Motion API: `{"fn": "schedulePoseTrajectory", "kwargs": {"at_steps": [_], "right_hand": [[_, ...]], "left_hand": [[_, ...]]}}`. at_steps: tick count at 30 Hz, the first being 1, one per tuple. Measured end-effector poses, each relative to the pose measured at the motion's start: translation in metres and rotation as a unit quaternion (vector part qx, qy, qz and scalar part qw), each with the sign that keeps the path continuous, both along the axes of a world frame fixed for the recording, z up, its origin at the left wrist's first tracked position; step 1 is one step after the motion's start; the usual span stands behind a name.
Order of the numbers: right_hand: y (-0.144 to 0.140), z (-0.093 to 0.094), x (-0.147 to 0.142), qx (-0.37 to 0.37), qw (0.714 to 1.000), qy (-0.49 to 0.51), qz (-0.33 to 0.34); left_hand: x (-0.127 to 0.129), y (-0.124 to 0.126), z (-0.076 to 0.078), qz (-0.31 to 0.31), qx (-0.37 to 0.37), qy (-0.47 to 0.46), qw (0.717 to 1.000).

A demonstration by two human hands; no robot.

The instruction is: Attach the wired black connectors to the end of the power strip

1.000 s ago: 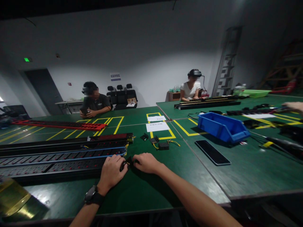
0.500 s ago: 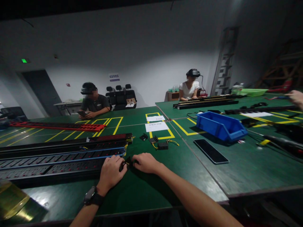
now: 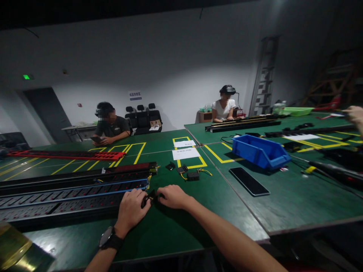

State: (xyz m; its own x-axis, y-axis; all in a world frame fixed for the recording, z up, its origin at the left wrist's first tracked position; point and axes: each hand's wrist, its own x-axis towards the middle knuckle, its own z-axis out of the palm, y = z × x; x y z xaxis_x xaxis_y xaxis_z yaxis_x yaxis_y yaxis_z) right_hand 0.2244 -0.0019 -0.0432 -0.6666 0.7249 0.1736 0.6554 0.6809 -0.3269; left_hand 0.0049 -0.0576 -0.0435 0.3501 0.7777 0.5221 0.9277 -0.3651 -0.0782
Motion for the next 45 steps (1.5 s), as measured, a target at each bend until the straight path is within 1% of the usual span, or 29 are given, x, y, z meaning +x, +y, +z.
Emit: {"fn": "schedulePoseTrajectory", "kwargs": {"at_steps": [8,10,12,14,16,19,22,23,26,29,32,35,39,42,45], "right_hand": [[0.000,-0.001,0.000,-0.008,1.000,-0.008,-0.005],[0.003,0.000,0.001,0.000,0.999,-0.001,-0.032],[0.009,0.004,0.007,0.013,0.995,0.016,-0.094],[0.020,0.011,0.020,0.029,0.982,0.044,-0.184],[0.033,0.019,0.040,0.046,0.956,0.072,-0.280],[0.052,0.023,0.078,0.077,0.904,0.105,-0.408],[0.064,0.016,0.114,0.080,0.873,0.080,-0.475],[0.067,0.013,0.122,0.072,0.869,0.066,-0.486],[0.073,0.002,0.138,0.030,0.863,0.035,-0.503],[0.076,-0.003,0.141,0.002,0.866,0.032,-0.499],[0.076,-0.003,0.137,0.007,0.878,0.046,-0.477],[0.076,-0.004,0.134,0.019,0.886,0.041,-0.462],[0.075,-0.006,0.134,0.027,0.887,0.035,-0.460],[0.076,-0.007,0.138,0.019,0.884,0.043,-0.465],[0.078,-0.009,0.139,0.009,0.887,0.041,-0.460]], "left_hand": [[0.000,0.001,0.000,0.002,0.009,0.004,1.000],[-0.001,0.001,-0.001,0.005,0.004,0.006,1.000],[-0.001,0.001,-0.001,0.008,0.001,0.007,1.000],[-0.002,0.001,-0.002,0.010,0.000,0.009,1.000],[-0.002,0.001,-0.002,0.013,-0.001,0.010,1.000],[-0.001,0.000,-0.001,0.012,-0.004,0.009,1.000],[0.000,0.000,0.001,0.012,-0.006,0.011,1.000],[0.000,0.000,0.001,0.014,-0.007,0.012,1.000],[0.000,0.000,0.001,0.016,-0.008,0.013,1.000],[-0.001,0.000,0.001,0.014,-0.006,0.011,1.000],[-0.001,0.000,0.001,0.013,-0.006,0.009,1.000],[-0.001,-0.001,0.002,0.014,-0.006,0.006,1.000],[0.000,-0.001,0.002,0.014,-0.008,0.004,1.000],[0.000,-0.001,0.003,0.013,-0.006,0.005,1.000],[-0.001,0.000,0.002,0.013,-0.005,0.006,1.000]]}}
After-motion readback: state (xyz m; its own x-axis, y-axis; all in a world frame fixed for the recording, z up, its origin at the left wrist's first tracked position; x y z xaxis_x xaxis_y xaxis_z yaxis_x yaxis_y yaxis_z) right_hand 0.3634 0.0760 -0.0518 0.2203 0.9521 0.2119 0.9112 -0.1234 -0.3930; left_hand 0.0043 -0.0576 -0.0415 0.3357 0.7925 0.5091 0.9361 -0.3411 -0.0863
